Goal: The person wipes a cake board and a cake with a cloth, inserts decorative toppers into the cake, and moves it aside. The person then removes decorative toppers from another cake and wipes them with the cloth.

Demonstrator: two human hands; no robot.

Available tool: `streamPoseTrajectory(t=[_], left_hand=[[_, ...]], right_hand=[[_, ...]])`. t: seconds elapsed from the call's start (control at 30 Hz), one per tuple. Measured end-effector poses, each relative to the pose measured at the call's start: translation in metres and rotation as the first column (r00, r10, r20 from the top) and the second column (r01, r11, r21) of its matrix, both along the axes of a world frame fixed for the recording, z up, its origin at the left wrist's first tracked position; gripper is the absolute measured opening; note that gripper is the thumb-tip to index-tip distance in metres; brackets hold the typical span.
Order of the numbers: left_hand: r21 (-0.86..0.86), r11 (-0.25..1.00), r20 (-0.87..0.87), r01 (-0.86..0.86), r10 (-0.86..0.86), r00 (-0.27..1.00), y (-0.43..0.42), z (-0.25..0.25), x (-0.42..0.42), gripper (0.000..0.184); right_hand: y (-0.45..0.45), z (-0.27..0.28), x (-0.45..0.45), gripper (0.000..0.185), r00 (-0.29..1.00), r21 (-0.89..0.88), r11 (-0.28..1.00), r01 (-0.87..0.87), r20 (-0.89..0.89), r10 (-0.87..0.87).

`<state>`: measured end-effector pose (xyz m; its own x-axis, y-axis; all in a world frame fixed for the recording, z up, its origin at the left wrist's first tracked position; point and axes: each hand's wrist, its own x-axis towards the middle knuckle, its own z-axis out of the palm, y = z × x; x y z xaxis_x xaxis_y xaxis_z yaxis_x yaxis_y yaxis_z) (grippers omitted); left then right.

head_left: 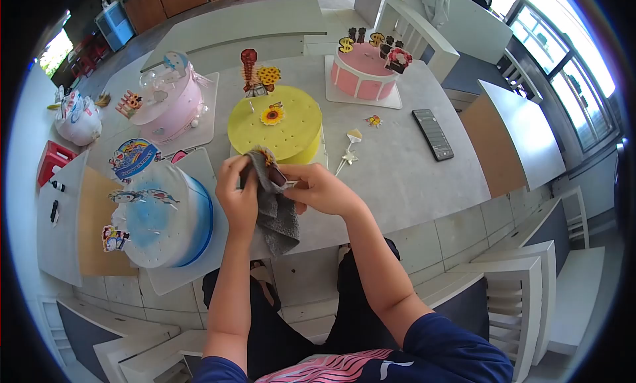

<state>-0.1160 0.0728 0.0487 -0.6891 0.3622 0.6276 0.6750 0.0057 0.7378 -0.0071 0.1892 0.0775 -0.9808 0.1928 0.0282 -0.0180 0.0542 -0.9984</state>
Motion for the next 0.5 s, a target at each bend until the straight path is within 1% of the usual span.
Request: streamPoseTrajectory(t=[0.03, 0.07, 0.1, 0.17, 0.2, 0.23, 0.3, 0.33, 0.37, 0.4, 0.43, 0.47, 0.5], left_hand=[[-0.023, 0.999, -0.072, 0.042, -0.043, 0.996, 0.000, 0.002, 0.002, 0.020], [-0.044, 0.997, -0.186, 0.060, -0.067, 0.980, 0.001, 0.003, 0.006, 0.020], [-0.047, 0.997, -0.184, 0.066, -0.073, 0.980, 0.002, 0.003, 0.007, 0.020], [-0.056, 0.998, -0.245, 0.025, -0.038, 0.969, 0.002, 0.001, 0.008, 0.021], [-0.029, 0.999, -0.172, 0.023, -0.028, 0.985, 0.003, -0.002, 0.002, 0.021], [-0.031, 0.999, -0.168, 0.029, -0.034, 0.985, 0.001, -0.003, -0.001, 0.021], [-0.001, 0.999, -0.019, -0.041, 0.041, 0.999, -0.001, 0.000, -0.007, 0.019], [-0.010, 1.000, -0.068, -0.019, 0.018, 0.998, -0.003, -0.003, -0.010, 0.021], [-0.011, 1.000, -0.068, -0.015, 0.015, 0.998, -0.001, -0.004, -0.008, 0.021], [-0.012, 0.999, -0.125, -0.033, 0.031, 0.992, 0.000, -0.004, -0.004, 0.021], [-0.010, 0.999, -0.180, -0.052, 0.050, 0.982, 0.002, -0.004, -0.002, 0.022], [-0.009, 0.999, -0.176, -0.054, 0.052, 0.983, 0.001, -0.004, -0.002, 0.022], [0.023, 1.000, -0.031, 0.012, -0.012, 0.999, 0.000, -0.004, -0.003, 0.024]], right_hand=[[-0.001, -0.001, -0.002, 0.041, 1.000, -0.003, 1.000, 0.007, 0.000, -0.007], [-0.003, -0.002, -0.005, 0.038, 1.000, 0.028, 1.000, 0.013, -0.013, -0.013], [-0.003, -0.003, -0.005, 0.036, 1.000, 0.058, 0.998, 0.019, -0.025, -0.018], [-0.001, -0.002, -0.001, 0.038, 1.000, 0.061, 0.998, 0.007, -0.024, -0.005], [0.001, 0.000, 0.001, 0.041, 1.000, 0.069, 0.998, -0.013, -0.026, 0.015], [0.002, 0.001, 0.002, 0.041, 1.000, 0.067, 0.998, -0.007, -0.022, 0.009], [0.004, 0.004, 0.003, 0.045, 0.995, 0.085, 0.992, -0.099, 0.033, 0.096], [0.002, 0.002, 0.003, 0.045, 0.995, 0.083, 0.992, -0.094, 0.033, 0.092], [0.000, 0.000, 0.001, 0.045, 0.999, 0.050, 0.997, -0.054, -0.004, 0.054], [-0.002, -0.001, 0.001, 0.045, 0.999, 0.017, 1.000, -0.016, -0.038, 0.017], [-0.001, -0.001, 0.002, 0.045, 0.999, 0.018, 1.000, -0.015, -0.036, 0.016], [-0.001, -0.001, 0.002, 0.042, 0.999, 0.015, 1.000, -0.016, -0.042, 0.017], [-0.001, -0.002, 0.003, 0.040, 0.999, 0.011, 1.000, -0.019, -0.047, 0.019]])
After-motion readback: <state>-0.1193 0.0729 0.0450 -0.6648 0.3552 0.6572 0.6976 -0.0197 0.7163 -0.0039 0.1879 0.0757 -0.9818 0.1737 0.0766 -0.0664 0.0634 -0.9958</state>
